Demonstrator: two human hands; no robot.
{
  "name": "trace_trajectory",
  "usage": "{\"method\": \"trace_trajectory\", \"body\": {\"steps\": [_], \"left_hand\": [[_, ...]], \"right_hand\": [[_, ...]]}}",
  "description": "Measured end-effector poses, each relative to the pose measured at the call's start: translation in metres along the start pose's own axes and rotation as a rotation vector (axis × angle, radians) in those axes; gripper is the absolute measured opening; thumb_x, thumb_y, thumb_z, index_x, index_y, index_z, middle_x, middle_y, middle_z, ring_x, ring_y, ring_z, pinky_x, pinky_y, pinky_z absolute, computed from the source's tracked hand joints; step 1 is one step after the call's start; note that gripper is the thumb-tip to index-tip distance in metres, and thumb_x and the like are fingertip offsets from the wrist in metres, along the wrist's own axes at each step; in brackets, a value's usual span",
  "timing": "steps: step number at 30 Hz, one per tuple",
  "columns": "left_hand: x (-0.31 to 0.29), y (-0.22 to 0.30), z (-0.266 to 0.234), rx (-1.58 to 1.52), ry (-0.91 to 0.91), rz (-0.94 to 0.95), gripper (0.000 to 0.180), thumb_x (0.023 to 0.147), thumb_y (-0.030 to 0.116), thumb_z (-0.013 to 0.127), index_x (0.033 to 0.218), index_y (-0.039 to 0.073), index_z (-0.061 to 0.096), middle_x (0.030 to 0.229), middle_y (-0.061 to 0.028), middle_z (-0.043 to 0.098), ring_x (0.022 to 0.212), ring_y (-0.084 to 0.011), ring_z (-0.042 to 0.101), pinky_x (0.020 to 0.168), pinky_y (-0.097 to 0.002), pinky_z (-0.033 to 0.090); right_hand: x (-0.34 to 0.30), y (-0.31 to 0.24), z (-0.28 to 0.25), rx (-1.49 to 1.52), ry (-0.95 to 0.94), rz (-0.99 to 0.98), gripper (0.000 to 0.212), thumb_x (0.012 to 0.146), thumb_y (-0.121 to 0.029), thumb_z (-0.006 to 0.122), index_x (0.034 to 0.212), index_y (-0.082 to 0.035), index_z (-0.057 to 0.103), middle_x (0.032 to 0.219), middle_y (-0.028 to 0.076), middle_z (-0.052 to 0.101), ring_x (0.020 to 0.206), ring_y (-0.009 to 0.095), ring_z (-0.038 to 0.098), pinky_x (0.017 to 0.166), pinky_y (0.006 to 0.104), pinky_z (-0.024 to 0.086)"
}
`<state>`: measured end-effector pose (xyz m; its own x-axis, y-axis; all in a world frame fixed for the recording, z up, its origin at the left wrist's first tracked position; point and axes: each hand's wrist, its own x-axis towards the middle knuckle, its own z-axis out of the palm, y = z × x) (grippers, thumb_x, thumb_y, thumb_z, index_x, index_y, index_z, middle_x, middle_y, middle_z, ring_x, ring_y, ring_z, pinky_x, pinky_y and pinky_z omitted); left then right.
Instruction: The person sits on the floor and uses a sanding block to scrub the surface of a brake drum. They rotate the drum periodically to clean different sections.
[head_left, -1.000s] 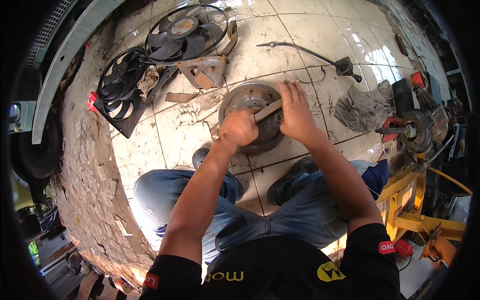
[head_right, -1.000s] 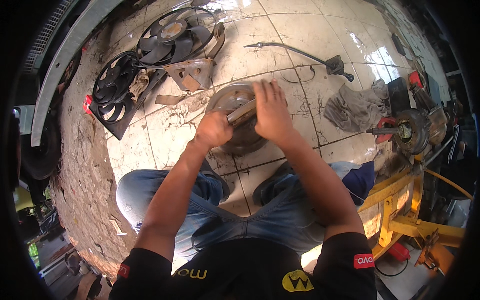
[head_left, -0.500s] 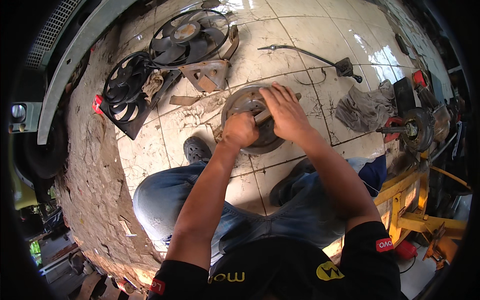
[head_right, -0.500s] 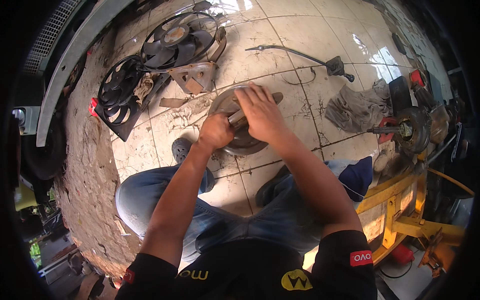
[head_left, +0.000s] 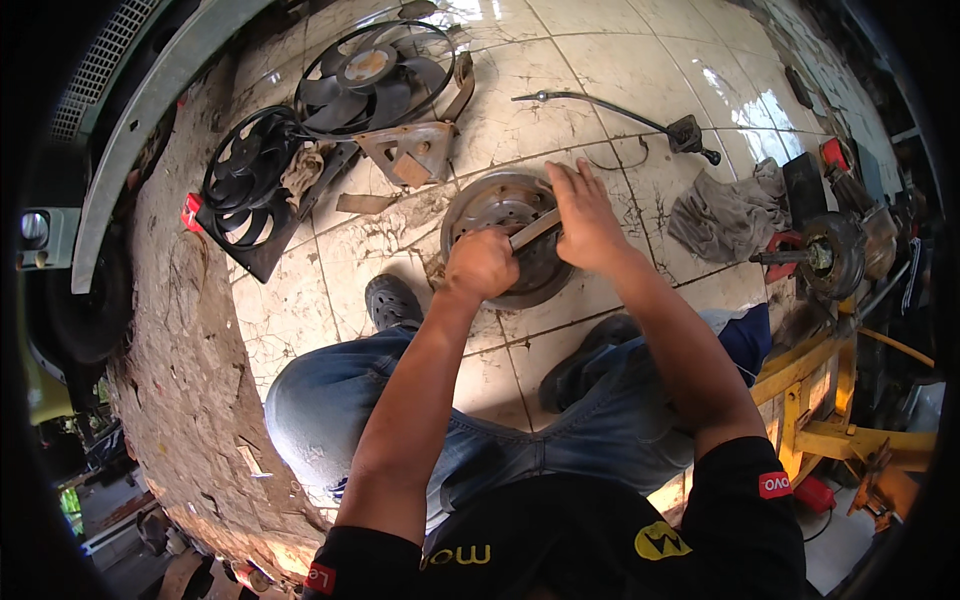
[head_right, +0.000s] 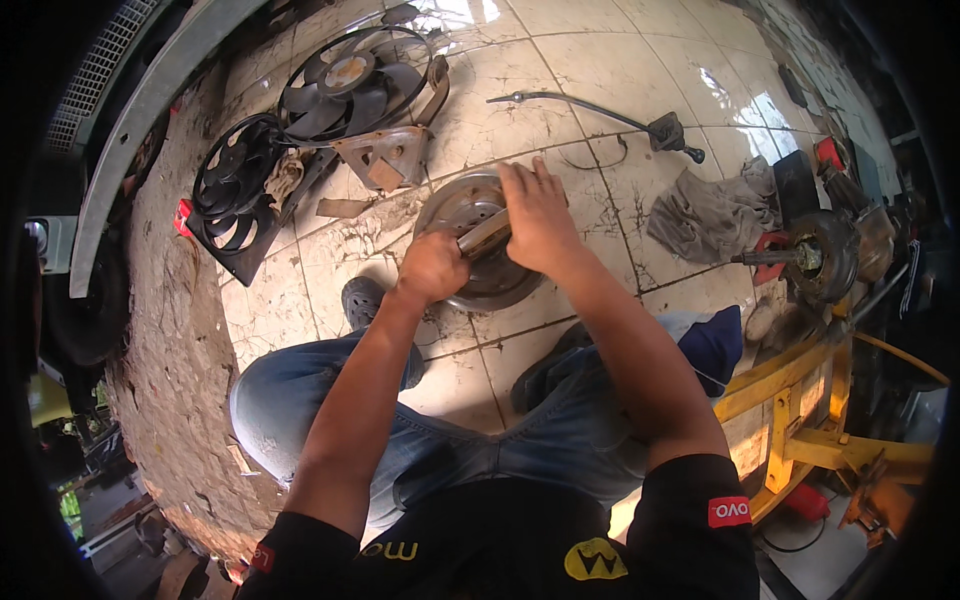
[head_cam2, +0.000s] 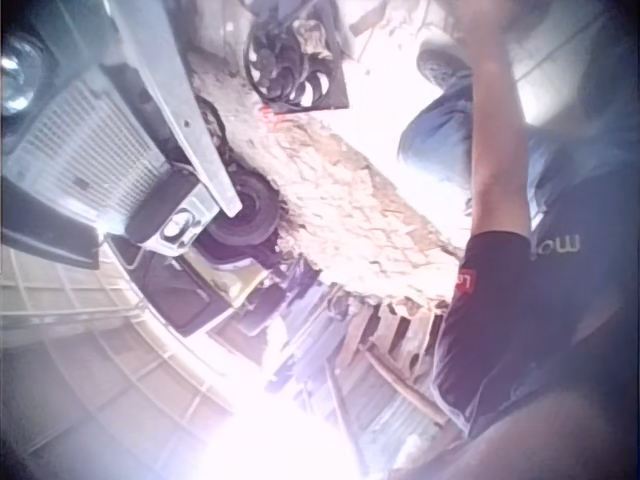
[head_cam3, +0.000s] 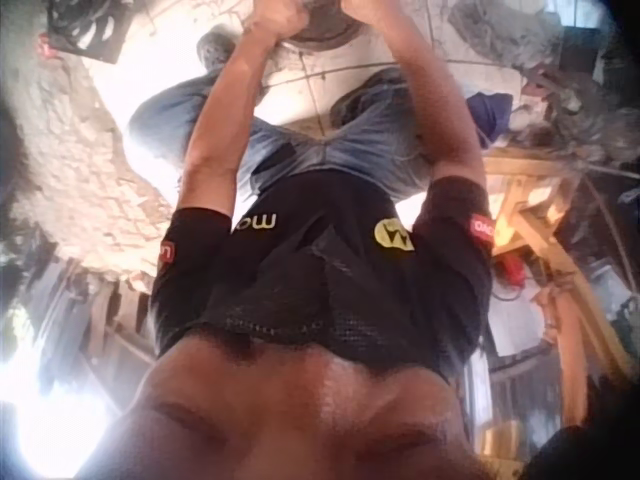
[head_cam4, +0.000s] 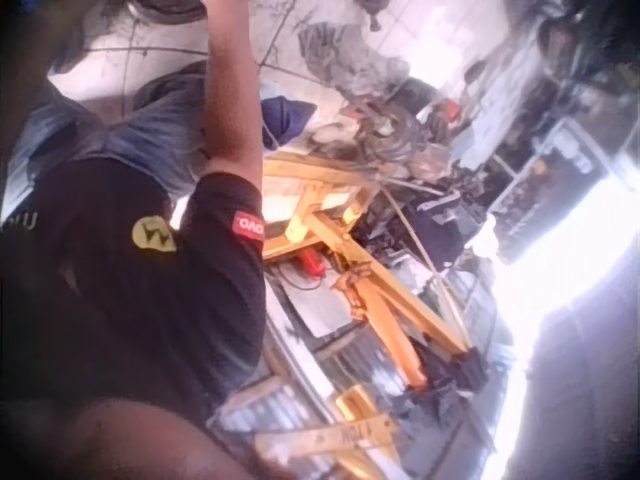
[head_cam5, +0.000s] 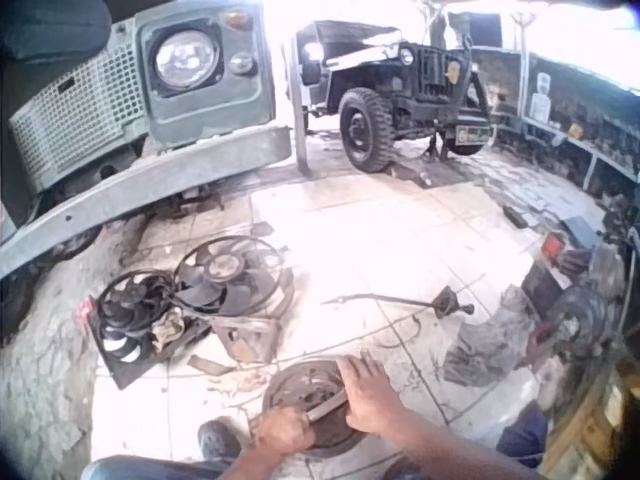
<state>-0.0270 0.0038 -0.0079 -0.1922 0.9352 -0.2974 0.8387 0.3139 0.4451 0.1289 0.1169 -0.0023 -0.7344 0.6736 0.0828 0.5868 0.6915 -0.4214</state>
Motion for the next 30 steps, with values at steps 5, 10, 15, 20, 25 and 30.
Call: {"method": "trace_trajectory", "body": {"steps": [5, 10, 15, 20, 25, 30], "left_hand": [[-0.001, 0.001, -0.004, -0.038, -0.022, -0.064, 0.029, 0.079, 0.017, 0.057, 0.101, 0.004, 0.072, 0.105, -0.0201, 0.071, 0.103, -0.0359, 0.067, 0.097, -0.0418, 0.051], [-0.001, 0.008, -0.008, -0.013, -0.010, -0.038, 0.025, 0.078, 0.016, 0.059, 0.094, 0.004, 0.073, 0.103, -0.0209, 0.071, 0.101, -0.0366, 0.067, 0.094, -0.0431, 0.052], [0.000, -0.003, 0.001, 0.006, -0.012, -0.021, 0.031, 0.078, 0.015, 0.058, 0.104, 0.005, 0.071, 0.103, -0.0197, 0.071, 0.101, -0.0361, 0.067, 0.095, -0.0424, 0.052], [-0.007, 0.011, -0.004, -0.032, 0.000, -0.018, 0.037, 0.077, 0.015, 0.061, 0.111, 0.002, 0.068, 0.102, -0.0227, 0.070, 0.100, -0.0383, 0.066, 0.096, -0.0427, 0.051], [-0.002, -0.007, 0.001, 0.041, -0.050, 0.030, 0.040, 0.077, 0.018, 0.062, 0.115, 0.003, 0.068, 0.102, -0.0219, 0.070, 0.101, -0.0390, 0.066, 0.096, -0.0433, 0.051], [-0.003, -0.009, 0.001, -0.033, 0.011, 0.046, 0.043, 0.077, 0.018, 0.064, 0.116, 0.001, 0.067, 0.103, -0.0227, 0.070, 0.100, -0.0383, 0.066, 0.093, -0.0429, 0.052]], "right_hand": [[0.001, -0.007, 0.003, -0.003, -0.020, -0.181, 0.089, 0.070, 0.003, 0.066, 0.151, -0.004, 0.030, 0.149, 0.020, 0.042, 0.144, 0.041, 0.032, 0.118, 0.0547, 0.025], [-0.002, 0.014, 0.002, 0.024, -0.004, -0.020, 0.090, 0.067, 0.005, 0.067, 0.149, -0.002, 0.032, 0.148, 0.025, 0.041, 0.142, 0.045, 0.032, 0.119, 0.0533, 0.024], [0.000, -0.015, -0.001, -0.040, 0.000, -0.257, 0.088, 0.068, 0.004, 0.066, 0.149, -0.002, 0.033, 0.147, 0.023, 0.043, 0.142, 0.045, 0.033, 0.119, 0.0528, 0.024], [0.007, 0.008, 0.002, 0.009, 0.000, 0.010, 0.084, 0.071, 0.006, 0.061, 0.150, -0.003, 0.033, 0.146, 0.020, 0.045, 0.143, 0.040, 0.033, 0.116, 0.0571, 0.026], [-0.003, -0.023, -0.001, -0.046, -0.009, -0.198, 0.083, 0.072, 0.005, 0.061, 0.150, -0.004, 0.034, 0.147, 0.019, 0.045, 0.144, 0.041, 0.033, 0.117, 0.0571, 0.025], [0.002, 0.000, -0.001, 0.047, 0.017, -0.002, 0.086, 0.071, 0.007, 0.061, 0.151, -0.006, 0.033, 0.148, 0.019, 0.044, 0.145, 0.043, 0.030, 0.118, 0.0558, 0.024]]}}
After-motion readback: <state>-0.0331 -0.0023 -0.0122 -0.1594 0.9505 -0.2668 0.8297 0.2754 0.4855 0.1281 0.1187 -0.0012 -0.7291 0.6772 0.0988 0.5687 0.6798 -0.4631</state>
